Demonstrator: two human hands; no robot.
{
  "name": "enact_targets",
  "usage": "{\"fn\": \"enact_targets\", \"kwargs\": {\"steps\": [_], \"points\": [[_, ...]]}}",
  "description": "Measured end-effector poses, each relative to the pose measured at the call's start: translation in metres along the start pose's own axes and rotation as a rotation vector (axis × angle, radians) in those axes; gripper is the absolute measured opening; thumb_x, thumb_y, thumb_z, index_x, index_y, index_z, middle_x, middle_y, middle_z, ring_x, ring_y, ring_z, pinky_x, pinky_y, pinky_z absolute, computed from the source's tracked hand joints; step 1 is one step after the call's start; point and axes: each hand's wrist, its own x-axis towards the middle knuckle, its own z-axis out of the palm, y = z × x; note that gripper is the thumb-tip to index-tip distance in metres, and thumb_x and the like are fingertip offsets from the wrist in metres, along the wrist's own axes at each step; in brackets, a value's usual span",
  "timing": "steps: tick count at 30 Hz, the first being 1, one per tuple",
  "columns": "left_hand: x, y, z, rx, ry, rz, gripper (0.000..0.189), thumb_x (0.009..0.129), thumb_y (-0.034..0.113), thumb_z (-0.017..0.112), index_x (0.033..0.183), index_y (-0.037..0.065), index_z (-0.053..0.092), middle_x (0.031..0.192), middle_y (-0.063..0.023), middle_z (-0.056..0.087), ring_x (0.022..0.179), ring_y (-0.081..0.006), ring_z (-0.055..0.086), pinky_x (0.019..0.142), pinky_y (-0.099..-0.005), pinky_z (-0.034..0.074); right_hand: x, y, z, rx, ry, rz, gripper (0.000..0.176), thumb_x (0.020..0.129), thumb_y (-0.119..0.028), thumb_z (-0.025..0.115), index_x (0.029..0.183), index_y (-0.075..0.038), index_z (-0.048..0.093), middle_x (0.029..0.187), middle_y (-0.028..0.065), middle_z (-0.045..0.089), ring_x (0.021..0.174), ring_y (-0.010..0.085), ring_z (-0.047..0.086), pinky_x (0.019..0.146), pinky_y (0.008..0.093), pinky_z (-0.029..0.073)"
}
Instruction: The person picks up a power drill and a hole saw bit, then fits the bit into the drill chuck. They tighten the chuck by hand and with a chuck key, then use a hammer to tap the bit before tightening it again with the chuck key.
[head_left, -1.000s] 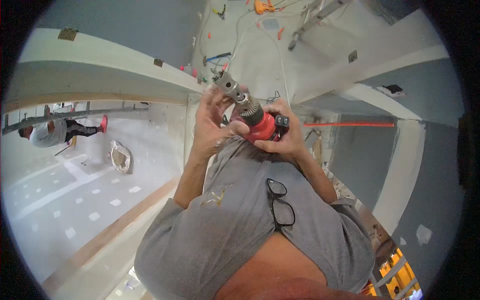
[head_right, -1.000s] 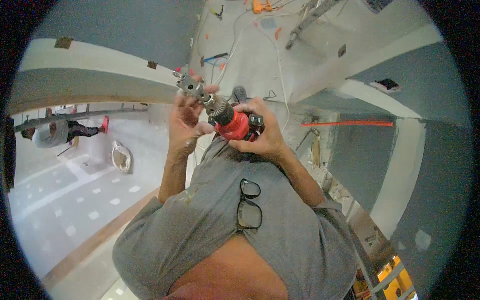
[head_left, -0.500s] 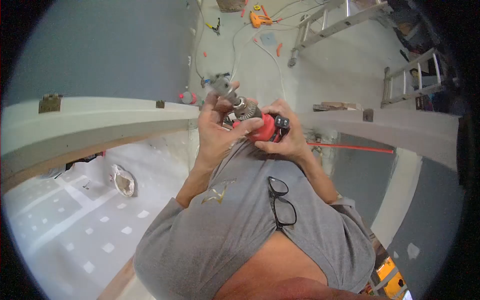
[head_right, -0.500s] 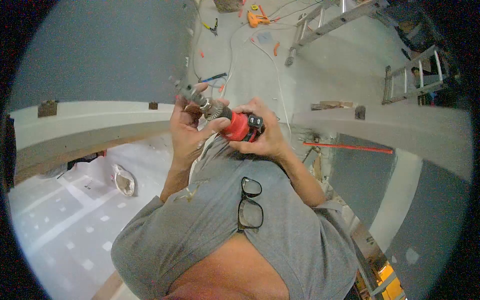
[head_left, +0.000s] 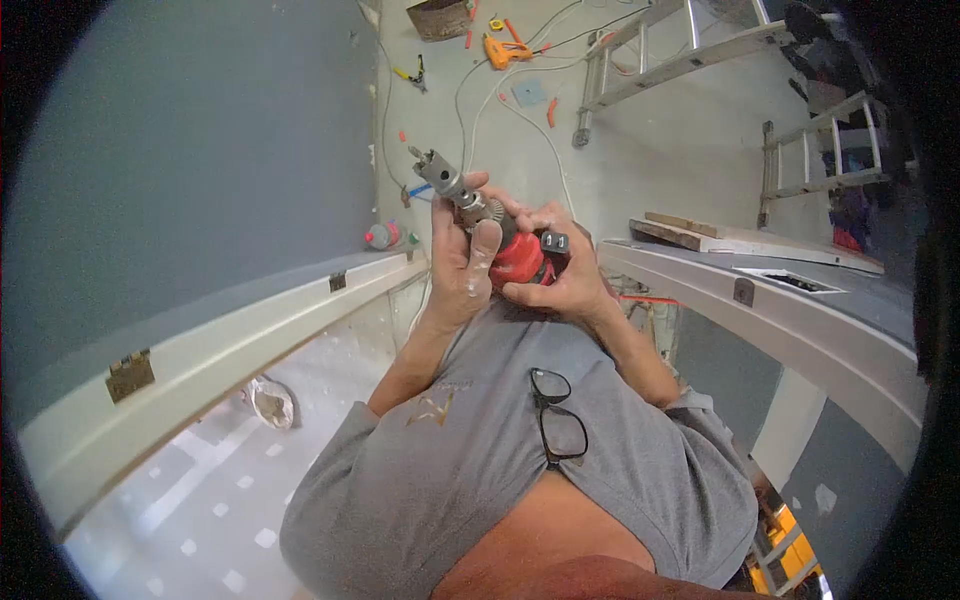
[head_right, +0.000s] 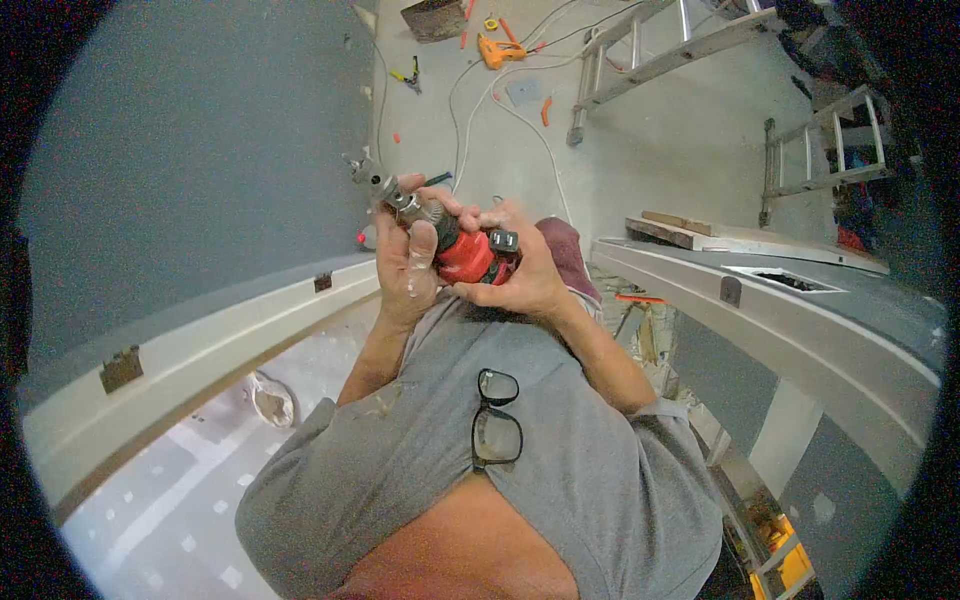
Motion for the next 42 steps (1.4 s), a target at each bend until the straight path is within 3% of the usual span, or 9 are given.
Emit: {"fn": "enact_targets", "kwargs": {"steps": [8,17,19,22,27,34,36,39,42], "points": [[0.079,-0.041,-0.014,0.077,0.074,-0.063,0.044,0.105,0.027,0.049,0.138,0.003,0.035,0.110,-0.0110,0.056,0.095,-0.0170,0.059,0.089,-0.0355,0.049,0.061,0.052,-0.031,0.020,-0.057,0.163,0.066,0.068,-0.023,0.089,0.124,-0.006,0.058,0.109,0.0078,0.055,0.104,0.0197,0.056,0.095,0.0336,0.043],[0.189,-0.092,-0.012,0.321,0.216,0.001,0.045,0.105,0.029,0.048,0.137,0.001,0.034,0.108,-0.0114,0.056,0.095,-0.0182,0.060,0.089,-0.0368,0.050,0.172,0.121,-0.108,0.097,-0.334,0.322,0.070,0.071,-0.030,0.089,0.128,-0.007,0.056,0.112,0.0063,0.055,0.109,0.0178,0.055,0.098,0.0328,0.042],[0.220,-0.101,-0.007,0.290,0.284,0.008,0.047,0.104,0.031,0.049,0.137,0.000,0.035,0.108,-0.0115,0.056,0.094,-0.0189,0.060,0.089,-0.0379,0.051,0.209,0.121,-0.125,0.367,-0.249,0.576,0.063,0.077,-0.028,0.086,0.129,-0.006,0.056,0.115,0.0054,0.055,0.107,0.0150,0.054,0.097,0.0312,0.043],[0.265,-0.099,-0.007,0.281,0.373,0.052,0.042,0.105,0.030,0.047,0.133,0.000,0.035,0.106,-0.0108,0.056,0.093,-0.0168,0.059,0.086,-0.0340,0.049,0.253,0.159,-0.149,0.403,-0.358,0.704,0.054,0.087,-0.015,0.076,0.134,-0.003,0.051,0.114,0.0025,0.059,0.113,0.0125,0.054,0.100,0.0310,0.043],[0.317,-0.114,-0.037,0.249,0.579,0.089,0.046,0.103,0.034,0.050,0.132,0.002,0.033,0.108,-0.0116,0.055,0.092,-0.0203,0.061,0.087,-0.0401,0.051,0.318,0.226,-0.146,0.604,-0.261,1.011,0.040,0.100,-0.034,0.058,0.125,-0.002,0.058,0.106,0.0010,0.060,0.085,0.0074,0.053,0.078,0.0240,0.045],[0.357,-0.137,-0.120,0.300,0.630,0.150,0.044,0.104,0.035,0.048,0.132,0.004,0.033,0.106,-0.0111,0.056,0.092,-0.0209,0.061,0.087,-0.0431,0.051,0.366,0.320,-0.117,0.429,-0.178,1.295,0.037,0.102,-0.034,0.056,0.119,-0.002,0.062,0.098,0.0002,0.065,0.081,0.0075,0.056,0.077,0.0243,0.047],[0.368,-0.145,-0.141,0.288,0.655,0.132,0.044,0.104,0.035,0.048,0.132,0.004,0.033,0.107,-0.0113,0.055,0.093,-0.0212,0.061,0.088,-0.0431,0.051,0.367,0.360,-0.110,0.402,-0.201,1.225,0.033,0.102,-0.037,0.055,0.109,-0.005,0.063,0.092,-0.0021,0.063,0.081,0.0095,0.053,0.077,0.0266,0.045],[0.386,-0.170,-0.172,0.269,0.678,0.100,0.043,0.104,0.033,0.047,0.133,0.004,0.033,0.108,-0.0116,0.055,0.093,-0.0217,0.060,0.090,-0.0428,0.050,0.381,0.408,-0.113,-0.006,-0.439,0.917,0.034,0.101,-0.038,0.056,0.102,-0.004,0.063,0.087,0.0000,0.061,0.083,0.0086,0.053,0.078,0.0266,0.046],[0.404,-0.214,-0.207,0.300,0.664,0.092,0.040,0.105,0.030,0.046,0.133,0.004,0.034,0.109,-0.0121,0.054,0.093,-0.0218,0.060,0.090,-0.0421,0.049,0.394,0.465,-0.108,-0.016,-0.338,0.998,0.037,0.097,-0.040,0.063,0.100,-0.003,0.063,0.086,0.0004,0.062,0.080,0.0098,0.057,0.073,0.0279,0.049]]}}
